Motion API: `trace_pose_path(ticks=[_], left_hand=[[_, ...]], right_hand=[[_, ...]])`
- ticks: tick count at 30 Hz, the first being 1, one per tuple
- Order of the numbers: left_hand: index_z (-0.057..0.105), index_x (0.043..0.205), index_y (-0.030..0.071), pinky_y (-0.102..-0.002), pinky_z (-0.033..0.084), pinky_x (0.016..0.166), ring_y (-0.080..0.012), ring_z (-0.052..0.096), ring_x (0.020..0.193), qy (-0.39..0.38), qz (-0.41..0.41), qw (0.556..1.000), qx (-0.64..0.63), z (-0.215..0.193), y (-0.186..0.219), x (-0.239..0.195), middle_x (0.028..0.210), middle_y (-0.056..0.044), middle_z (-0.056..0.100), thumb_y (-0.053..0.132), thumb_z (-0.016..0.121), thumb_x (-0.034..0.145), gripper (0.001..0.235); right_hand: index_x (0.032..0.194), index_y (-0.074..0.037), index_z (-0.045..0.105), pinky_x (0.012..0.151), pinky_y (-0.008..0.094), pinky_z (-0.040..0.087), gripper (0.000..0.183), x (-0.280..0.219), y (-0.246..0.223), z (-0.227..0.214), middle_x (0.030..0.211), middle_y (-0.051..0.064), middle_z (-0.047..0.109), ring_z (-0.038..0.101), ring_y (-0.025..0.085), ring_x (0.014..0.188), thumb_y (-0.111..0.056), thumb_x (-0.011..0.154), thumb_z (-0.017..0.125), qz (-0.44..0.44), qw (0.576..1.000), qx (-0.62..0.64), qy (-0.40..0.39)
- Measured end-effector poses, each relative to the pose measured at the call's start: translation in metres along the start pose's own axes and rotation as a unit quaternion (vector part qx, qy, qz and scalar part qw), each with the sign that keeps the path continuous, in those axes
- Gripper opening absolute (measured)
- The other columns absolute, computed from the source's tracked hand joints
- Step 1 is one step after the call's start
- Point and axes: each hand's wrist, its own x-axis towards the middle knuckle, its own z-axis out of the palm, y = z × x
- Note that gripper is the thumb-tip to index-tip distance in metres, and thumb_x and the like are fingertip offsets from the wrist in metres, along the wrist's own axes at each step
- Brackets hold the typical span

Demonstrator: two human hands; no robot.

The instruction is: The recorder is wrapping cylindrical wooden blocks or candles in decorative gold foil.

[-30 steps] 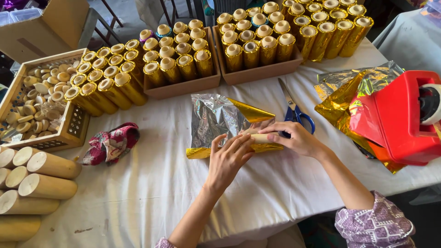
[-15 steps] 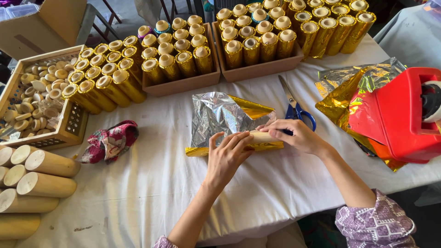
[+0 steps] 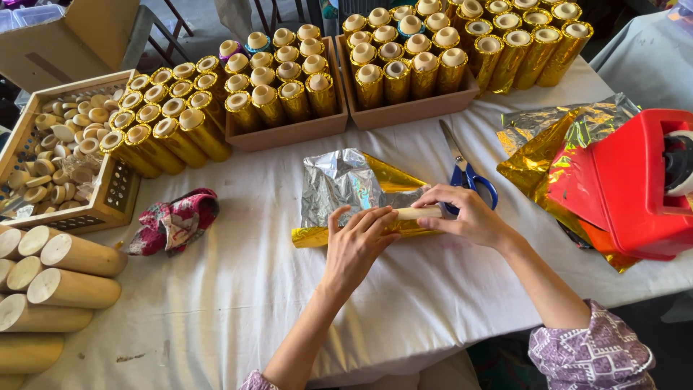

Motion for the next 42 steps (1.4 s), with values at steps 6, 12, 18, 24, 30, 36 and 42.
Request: trace_pose_path(ticks=[6, 12, 18, 24, 30, 36, 42], left_hand=[[0.069, 0.134, 0.014, -0.045, 0.029, 0.12, -0.0163, 0.053, 0.136, 0.08, 0.055, 0.993, 0.067, 0.022, -0.007, -0.016, 0.14, -0.004, 0.065, 0.039, 0.075, 0.096, 0.045], [0.069, 0.127, 0.016, -0.049, 0.029, 0.118, -0.0184, 0.049, 0.14, 0.043, 0.069, 0.993, 0.088, 0.038, -0.011, -0.02, 0.14, 0.0, 0.064, 0.041, 0.074, 0.094, 0.042], [0.067, 0.129, 0.014, -0.052, 0.027, 0.122, -0.0169, 0.052, 0.14, 0.015, 0.027, 0.998, 0.057, 0.023, -0.007, -0.01, 0.138, 0.003, 0.066, 0.035, 0.077, 0.089, 0.047], [0.06, 0.134, 0.008, -0.056, 0.024, 0.121, -0.0234, 0.052, 0.137, -0.002, 0.04, 0.999, 0.006, 0.018, -0.007, -0.002, 0.137, -0.007, 0.064, 0.04, 0.082, 0.081, 0.066], [0.061, 0.13, 0.011, -0.055, 0.022, 0.121, -0.0202, 0.063, 0.119, -0.014, 0.013, 1.0, 0.002, 0.027, -0.013, 0.013, 0.123, -0.004, 0.068, 0.032, 0.086, 0.074, 0.064], [0.066, 0.111, 0.014, -0.056, 0.021, 0.121, -0.0194, 0.069, 0.101, -0.066, -0.015, 0.998, 0.014, 0.023, -0.015, 0.034, 0.099, -0.002, 0.069, 0.026, 0.089, 0.066, 0.051], [0.07, 0.104, 0.015, -0.057, 0.024, 0.118, -0.0228, 0.071, 0.093, -0.069, -0.038, 0.997, -0.02, 0.025, -0.024, 0.042, 0.095, -0.004, 0.074, 0.029, 0.086, 0.061, 0.047]], right_hand=[[0.109, -0.003, 0.075, 0.096, 0.036, 0.053, 0.035, 0.006, 0.003, 0.001, 0.111, 0.009, 0.077, 0.072, 0.023, 0.109, -0.03, 0.087, 0.077, -0.038, 0.999, -0.002, 0.019], [0.112, -0.004, 0.077, 0.097, 0.036, 0.052, 0.032, 0.007, 0.012, 0.004, 0.118, 0.01, 0.077, 0.072, 0.023, 0.111, -0.029, 0.092, 0.07, -0.044, 0.999, -0.013, 0.009], [0.111, -0.006, 0.079, 0.095, 0.036, 0.054, 0.031, 0.01, 0.011, 0.006, 0.11, 0.009, 0.081, 0.074, 0.023, 0.105, -0.027, 0.09, 0.07, -0.03, 0.999, -0.016, 0.033], [0.107, -0.007, 0.08, 0.094, 0.034, 0.054, 0.032, 0.009, 0.031, 0.012, 0.108, 0.006, 0.081, 0.076, 0.023, 0.104, -0.032, 0.092, 0.068, 0.026, 0.998, -0.035, 0.037], [0.108, -0.006, 0.076, 0.099, 0.037, 0.051, 0.039, 0.007, 0.061, 0.016, 0.11, 0.01, 0.078, 0.069, 0.027, 0.109, -0.037, 0.106, 0.052, -0.042, 0.989, -0.113, 0.082], [0.128, -0.005, 0.068, 0.098, 0.038, 0.052, 0.052, 0.007, -0.001, 0.004, 0.12, 0.014, 0.073, 0.07, 0.025, 0.111, -0.046, 0.1, 0.053, 0.015, 0.996, -0.03, 0.085], [0.14, -0.009, 0.065, 0.112, 0.038, 0.046, 0.058, 0.004, 0.019, 0.005, 0.135, 0.01, 0.072, 0.067, 0.023, 0.127, -0.051, 0.106, 0.043, 0.002, 0.999, 0.01, 0.035]])
